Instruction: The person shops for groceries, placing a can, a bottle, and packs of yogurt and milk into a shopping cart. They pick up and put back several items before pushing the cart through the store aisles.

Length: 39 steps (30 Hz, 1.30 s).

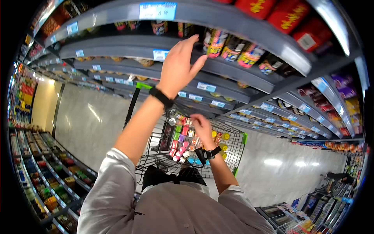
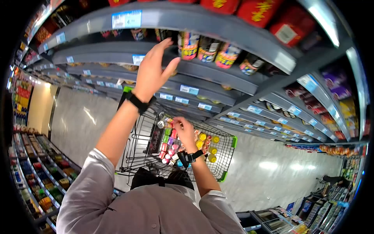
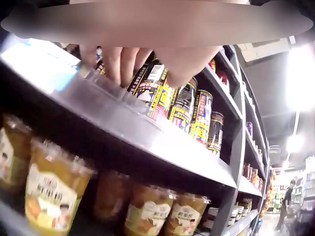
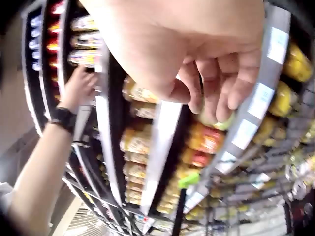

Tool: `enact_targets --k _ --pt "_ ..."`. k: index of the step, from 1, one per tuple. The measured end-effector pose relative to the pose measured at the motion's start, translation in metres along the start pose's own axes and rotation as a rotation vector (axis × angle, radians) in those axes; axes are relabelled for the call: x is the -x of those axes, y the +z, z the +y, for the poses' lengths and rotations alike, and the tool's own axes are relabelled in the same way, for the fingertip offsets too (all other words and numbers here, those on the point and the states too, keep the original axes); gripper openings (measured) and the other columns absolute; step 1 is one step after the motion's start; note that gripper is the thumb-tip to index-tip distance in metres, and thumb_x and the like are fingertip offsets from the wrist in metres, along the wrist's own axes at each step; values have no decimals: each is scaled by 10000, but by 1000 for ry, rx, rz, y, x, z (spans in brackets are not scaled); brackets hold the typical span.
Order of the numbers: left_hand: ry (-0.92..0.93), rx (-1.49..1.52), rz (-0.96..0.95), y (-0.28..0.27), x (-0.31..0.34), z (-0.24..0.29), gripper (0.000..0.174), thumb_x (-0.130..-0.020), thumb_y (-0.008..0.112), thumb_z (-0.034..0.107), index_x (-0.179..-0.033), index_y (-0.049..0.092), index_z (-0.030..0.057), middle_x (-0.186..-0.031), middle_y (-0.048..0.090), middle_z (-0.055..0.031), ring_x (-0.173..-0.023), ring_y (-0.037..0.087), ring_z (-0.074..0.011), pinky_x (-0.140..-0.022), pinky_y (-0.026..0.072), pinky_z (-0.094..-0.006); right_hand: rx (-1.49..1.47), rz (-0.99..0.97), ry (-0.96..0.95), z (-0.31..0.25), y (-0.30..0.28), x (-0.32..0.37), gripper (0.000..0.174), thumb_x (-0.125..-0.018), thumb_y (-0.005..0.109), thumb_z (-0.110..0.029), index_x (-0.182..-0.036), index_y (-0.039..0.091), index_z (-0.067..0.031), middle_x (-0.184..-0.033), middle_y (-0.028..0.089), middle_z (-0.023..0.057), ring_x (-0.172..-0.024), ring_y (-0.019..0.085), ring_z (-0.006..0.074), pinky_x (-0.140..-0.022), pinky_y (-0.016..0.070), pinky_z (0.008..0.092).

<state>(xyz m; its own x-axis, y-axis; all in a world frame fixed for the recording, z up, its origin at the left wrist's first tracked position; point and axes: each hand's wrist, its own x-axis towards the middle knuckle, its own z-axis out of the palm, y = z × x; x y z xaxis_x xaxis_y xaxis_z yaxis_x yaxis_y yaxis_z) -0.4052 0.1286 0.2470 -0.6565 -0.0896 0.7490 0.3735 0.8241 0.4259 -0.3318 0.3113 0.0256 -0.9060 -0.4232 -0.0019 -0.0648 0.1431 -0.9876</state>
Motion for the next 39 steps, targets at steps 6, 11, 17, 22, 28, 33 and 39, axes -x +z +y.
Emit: enact_targets --k 6,11,17,22,28,33,39 --pt "-760 313 -60 23 228 -32 251 -908 509 38 -1152 566 16 -1088 647 -124 -1006 623 -208 -875 479 -316 284 -259 214 141 64 9 348 -809 641 -175 -1139 611 -69 -917 690 142 -807 687 280 -713 534 379" --pt "-1857 886 87 75 422 -99 246 -959 459 165 -1163 567 80 -1090 636 -41 -1019 611 -171 -899 467 -292 700 -336 89 213 122 -14 610 -781 665 -213 -1349 452 -139 -1288 527 190 -1113 569 362 -843 520 437" --pt "-2027 935 -274 86 484 -122 445 -966 445 304 -1374 417 128 -1395 486 -69 -1271 456 -246 -1042 380 -415 1115 -352 -43 256 162 -15 637 -750 681 -147 -1339 438 -158 -1252 492 163 -1017 599 380 -727 538 449" --pt "-446 36 -781 142 671 -174 598 -846 590 191 -1407 404 97 -1415 467 -161 -1303 422 -314 -1103 344 -366 977 -402 4 221 134 -12 497 -757 700 -144 -1207 491 -103 -1217 520 200 -865 642 410 -718 530 479" --pt "-894 204 -618 31 456 -49 773 -819 645 220 -1444 267 -31 -1295 504 -299 -1200 490 -428 -1015 395 -452 873 -274 92 90 102 29 546 -724 737 -475 -1092 580 -104 -806 676 198 -750 663 393 -644 524 484" --pt "-673 224 -412 -71 327 -9 616 -806 699 218 -1318 427 8 -1229 554 -241 -1091 554 -403 -902 475 -427 1023 -65 76 -98 111 36 501 -670 766 -521 -934 639 -115 -810 684 161 -733 674 345 -607 531 434" --pt "-523 289 -146 -133 165 -12 566 -719 737 96 -1232 513 22 -1157 599 -210 -1037 585 -410 -875 491 -436 577 218 -416 -248 115 20 548 -718 784 -314 -1183 590 -99 -1011 628 80 -840 661 258 -668 537 358"
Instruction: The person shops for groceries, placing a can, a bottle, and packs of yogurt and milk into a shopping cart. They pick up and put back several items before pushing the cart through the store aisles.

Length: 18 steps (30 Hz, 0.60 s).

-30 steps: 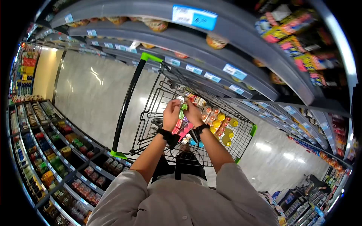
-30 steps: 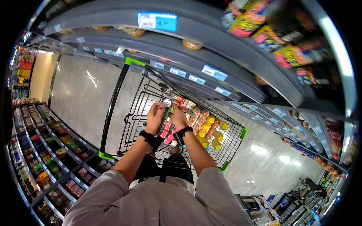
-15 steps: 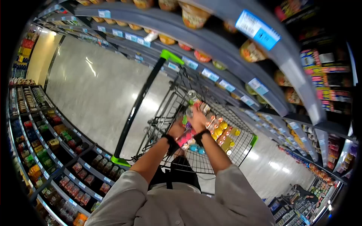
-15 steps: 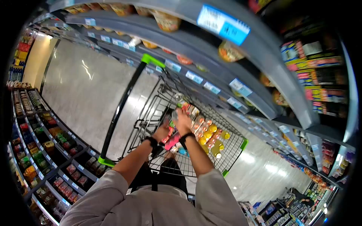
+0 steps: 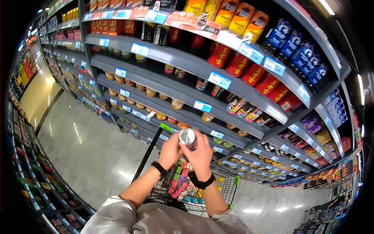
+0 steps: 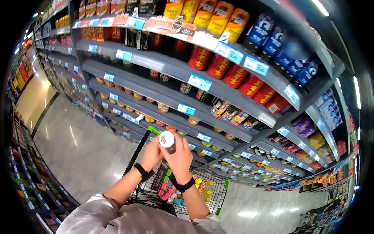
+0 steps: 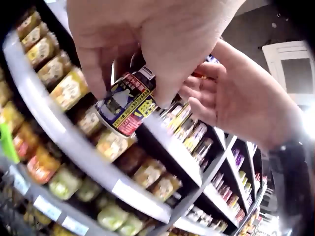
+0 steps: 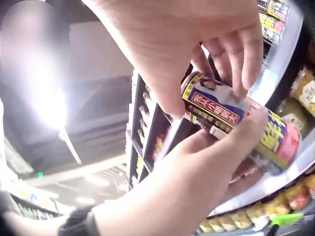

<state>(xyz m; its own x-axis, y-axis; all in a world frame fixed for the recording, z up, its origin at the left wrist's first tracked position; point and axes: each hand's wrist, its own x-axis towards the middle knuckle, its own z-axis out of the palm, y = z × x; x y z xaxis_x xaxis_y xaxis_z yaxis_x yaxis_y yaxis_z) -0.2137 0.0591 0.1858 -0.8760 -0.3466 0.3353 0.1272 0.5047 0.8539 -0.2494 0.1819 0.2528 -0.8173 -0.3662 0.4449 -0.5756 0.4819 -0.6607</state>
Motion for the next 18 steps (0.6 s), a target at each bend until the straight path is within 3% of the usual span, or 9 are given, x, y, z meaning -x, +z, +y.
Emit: enact_targets --k 2,5,8,14,15,16,18 --pt "132 1 116 -9 -39 21 569 -714 725 55 -1241 512 21 -1172 596 -211 -1072 574 -415 -894 486 -435 -189 37 -87 -3 -16 -21 568 -832 706 -227 -1327 505 -36 -1138 617 140 -918 670 238 -698 541 318" --pt "332 66 130 -12 -92 61 547 -729 680 -4 -1247 507 25 -1227 581 -190 -1141 551 -396 -944 472 -418 -222 71 -144 17 -23 -49 525 -924 563 -150 -1413 414 -30 -1271 568 199 -1069 625 311 -790 536 366" --pt "525 84 112 -1 -125 73 522 -759 634 -29 -1259 519 64 -1291 553 -156 -1190 534 -366 -978 462 -400 -203 80 -179 48 -25 -79 589 -923 532 -112 -1465 312 -43 -1360 497 212 -1156 578 342 -918 486 398" --pt "499 132 97 43 -174 48 514 -768 642 -9 -1265 528 56 -1245 585 -171 -1160 551 -368 -958 467 -396 -129 46 -168 91 -24 -118 640 -912 469 -57 -1500 216 -59 -1441 406 233 -1278 468 384 -991 438 404" --pt "461 113 80 46 -176 51 508 -765 661 13 -1256 534 52 -1220 596 -175 -1134 559 -374 -932 472 -401 -139 48 -171 96 -23 -121 658 -909 477 -64 -1507 202 -56 -1425 422 239 -1232 511 375 -971 449 404" --pt "419 89 62 45 -177 55 504 -763 680 35 -1246 539 47 -1194 607 -179 -1108 568 -381 -907 477 -407 -230 -35 -39 97 -25 -122 673 -905 488 -73 -1512 197 -59 -1399 451 236 -1093 603 343 -924 474 399" --pt "459 16 60 45 -183 56 462 -777 732 149 -1179 546 16 -1119 628 -185 -1052 580 -400 -869 479 -413 -240 -51 -39 103 -27 -123 685 -901 503 -81 -1512 196 -55 -1370 478 235 -943 654 300 -879 493 390"
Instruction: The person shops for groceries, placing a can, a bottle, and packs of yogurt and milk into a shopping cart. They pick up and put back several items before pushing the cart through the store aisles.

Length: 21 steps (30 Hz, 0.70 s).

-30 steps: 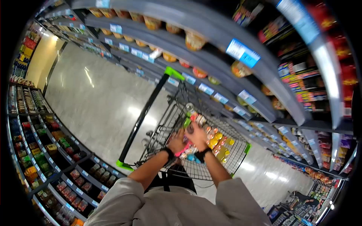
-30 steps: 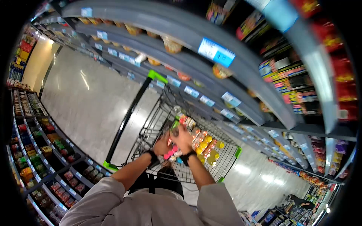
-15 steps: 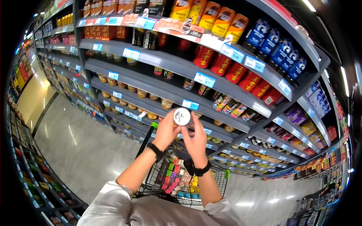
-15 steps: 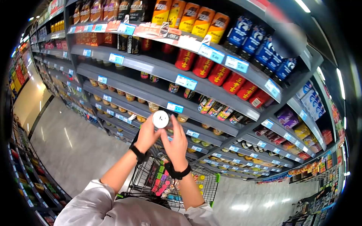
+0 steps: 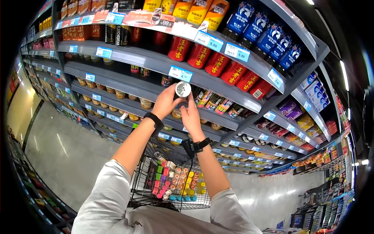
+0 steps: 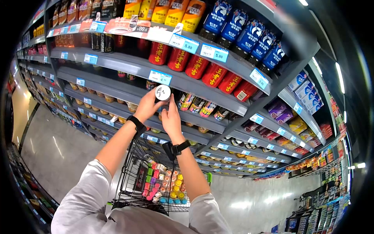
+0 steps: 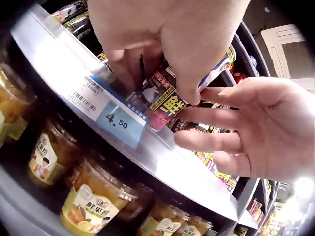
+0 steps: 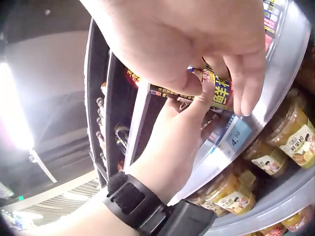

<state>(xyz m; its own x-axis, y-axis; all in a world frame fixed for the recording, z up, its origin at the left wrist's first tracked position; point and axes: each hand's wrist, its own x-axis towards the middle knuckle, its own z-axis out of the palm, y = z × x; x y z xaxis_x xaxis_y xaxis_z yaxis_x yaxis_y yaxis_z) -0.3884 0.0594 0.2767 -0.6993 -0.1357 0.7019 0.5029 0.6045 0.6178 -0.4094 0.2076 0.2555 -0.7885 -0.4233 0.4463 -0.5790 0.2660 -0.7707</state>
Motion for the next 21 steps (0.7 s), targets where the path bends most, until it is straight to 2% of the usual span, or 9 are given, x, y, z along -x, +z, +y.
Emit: enact_targets --k 6,8,9,10,12,14,16,19,21 --pt "-68 -254 -29 18 -16 -23 510 -848 670 409 -1102 539 -13 -911 617 -236 -880 586 -424 -741 461 -476 -99 4 37 23 -1 9 596 -888 518 -69 -1457 341 -53 -1305 540 232 -939 639 318 -870 485 370" --pt "-100 -288 5 25 -15 -25 486 -843 652 458 -1025 553 18 -871 624 -210 -873 602 -397 -735 474 -482 -49 42 19 34 -1 18 506 -878 513 -47 -1380 456 -40 -1166 607 207 -859 649 286 -808 501 349" --pt "-97 -328 13 27 -14 -26 508 -839 647 483 -1025 555 20 -868 627 -201 -867 608 -380 -725 478 -478 -122 111 -5 30 -1 29 404 -870 498 -14 -1269 557 -26 -971 630 153 -726 641 217 -695 504 319" --pt "-78 -312 27 29 -12 -31 468 -845 658 441 -1008 549 16 -856 625 -185 -851 603 -376 -731 475 -470 -101 180 -78 21 -3 38 323 -907 479 2 -1195 619 -35 -828 605 49 -631 582 85 -588 473 237" --pt "-59 -305 -2 24 -2 -27 449 -867 664 334 -1146 550 1 -986 635 -209 -955 598 -387 -825 475 -459 -91 142 1 21 -1 65 248 -907 475 -1 -1065 665 -26 -782 600 31 -645 610 93 -585 473 236" --pt "151 -444 299 21 22 -18 423 -873 652 240 -1214 540 15 -1101 628 -200 -1059 587 -375 -970 439 -473 -18 41 86 53 16 96 235 -910 459 2 -1025 663 -16 -759 636 34 -643 618 93 -595 480 231" --pt "31 -216 296 13 66 -10 362 -860 600 79 -1215 555 21 -1181 619 -182 -1115 579 -369 -1059 381 -485 -182 -70 347 92 44 127 184 -871 511 -34 -952 675 -11 -742 680 102 -645 649 144 -604 496 290" --pt "-317 -107 266 32 173 -29 257 -862 542 12 -1109 612 4 -1090 660 -147 -978 642 -292 -868 485 -355 19 -310 440 175 92 179 190 -867 570 -154 -968 699 -58 -807 701 145 -700 685 279 -648 523 350" --pt "-697 123 224 57 252 -50 208 -887 524 18 -1072 617 -2 -1032 665 -125 -955 642 -191 -828 490 -302 107 -504 474 220 126 209 339 -843 614 -190 -1165 616 -83 -871 700 161 -777 686 324 -691 535 398"
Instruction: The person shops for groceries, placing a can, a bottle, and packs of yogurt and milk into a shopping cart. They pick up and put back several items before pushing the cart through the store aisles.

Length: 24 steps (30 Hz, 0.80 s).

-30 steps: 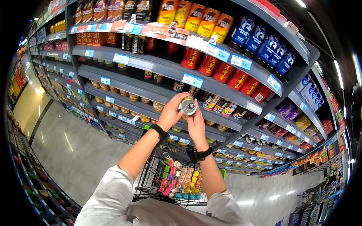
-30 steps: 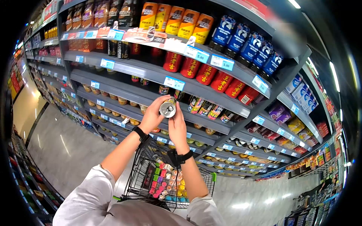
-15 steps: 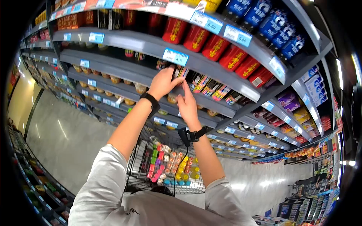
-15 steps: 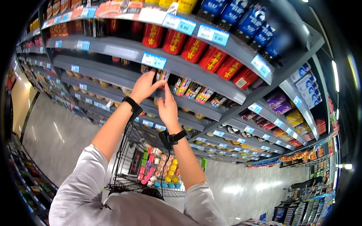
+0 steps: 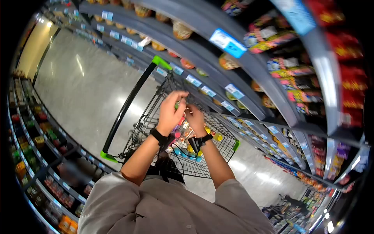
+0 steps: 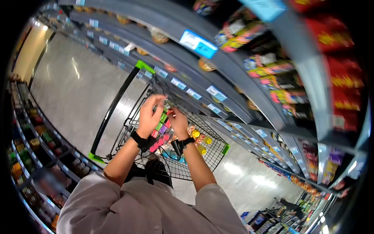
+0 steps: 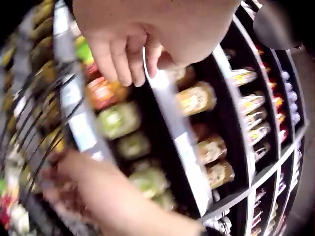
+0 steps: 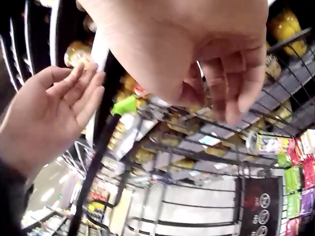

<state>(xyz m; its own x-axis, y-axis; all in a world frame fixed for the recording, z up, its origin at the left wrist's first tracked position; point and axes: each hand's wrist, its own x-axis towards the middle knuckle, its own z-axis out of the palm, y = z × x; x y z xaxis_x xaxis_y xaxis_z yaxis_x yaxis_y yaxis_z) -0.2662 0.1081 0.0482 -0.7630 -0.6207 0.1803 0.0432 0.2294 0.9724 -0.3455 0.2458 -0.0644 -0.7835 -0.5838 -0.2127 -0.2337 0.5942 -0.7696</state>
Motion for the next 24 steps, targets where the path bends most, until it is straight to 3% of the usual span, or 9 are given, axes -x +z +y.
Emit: enact_targets --k 1,4,9,13,14,18,20,21,24 --pt "-285 152 -20 4 26 -38 210 -865 545 45 -1056 613 -10 -988 648 -137 -908 646 -204 -798 502 -303 83 -103 57 24 22 -8 461 -829 639 -202 -1271 558 -98 -930 697 180 -838 683 341 -726 536 414" --pt "-622 293 -7 18 96 -160 216 -894 534 54 -1092 604 0 -995 654 -82 -914 628 -166 -817 489 -276 339 -360 46 71 68 -34 859 -777 708 -197 -1493 235 -166 -1205 586 240 -1059 599 406 -831 510 462" --pt "-1324 1025 137 25 106 -213 360 -978 408 179 -1299 445 22 -1331 508 -109 -1183 515 -220 -1035 415 -380 748 -339 54 67 99 -79 893 -786 709 -238 -1506 182 -249 -1217 508 272 -909 645 406 -730 543 457" --pt "-1207 938 132 47 100 -235 487 -937 421 123 -1411 355 33 -1384 462 -116 -1269 471 -248 -1050 411 -430 909 -300 0 81 118 -93 697 -794 664 -181 -1417 354 -218 -1164 512 229 -846 666 378 -668 554 463" --pt "-1209 954 142 51 100 -236 487 -937 421 123 -1411 355 33 -1384 462 -116 -1269 471 -248 -1050 411 -430 974 -259 -77 86 120 -92 482 -872 552 -79 -1330 428 -163 -1124 507 201 -768 679 341 -636 558 423" --pt "-1225 821 93 49 101 -244 506 -940 437 132 -1430 344 48 -1362 476 -108 -1217 527 -235 -1017 441 -435 940 -248 -179 87 109 -73 303 -865 558 -89 -1151 460 -119 -1143 551 222 -789 681 382 -639 552 458" --pt "-1289 773 222 37 96 -215 467 -937 479 138 -1392 420 50 -1245 568 -102 -1149 574 -184 -971 469 -394 866 -399 -122 89 95 -63 539 -763 706 -191 -1223 449 -81 -1064 639 199 -842 675 380 -696 539 462" --pt "-1178 729 8 33 97 -232 466 -915 533 153 -1364 478 41 -1130 632 -112 -1085 607 -179 -934 482 -338 797 -466 -75 88 86 -56 684 -704 774 -239 -1279 456 -48 -1063 656 188 -856 670 384 -715 533 461" --pt "-762 309 -118 2 106 -168 549 -879 621 221 -1375 474 36 -1171 641 -170 -1074 625 -250 -919 489 -322 341 -529 74 66 50 -15 712 -640 808 -320 -1230 536 -27 -1065 668 199 -967 651 363 -806 519 429"
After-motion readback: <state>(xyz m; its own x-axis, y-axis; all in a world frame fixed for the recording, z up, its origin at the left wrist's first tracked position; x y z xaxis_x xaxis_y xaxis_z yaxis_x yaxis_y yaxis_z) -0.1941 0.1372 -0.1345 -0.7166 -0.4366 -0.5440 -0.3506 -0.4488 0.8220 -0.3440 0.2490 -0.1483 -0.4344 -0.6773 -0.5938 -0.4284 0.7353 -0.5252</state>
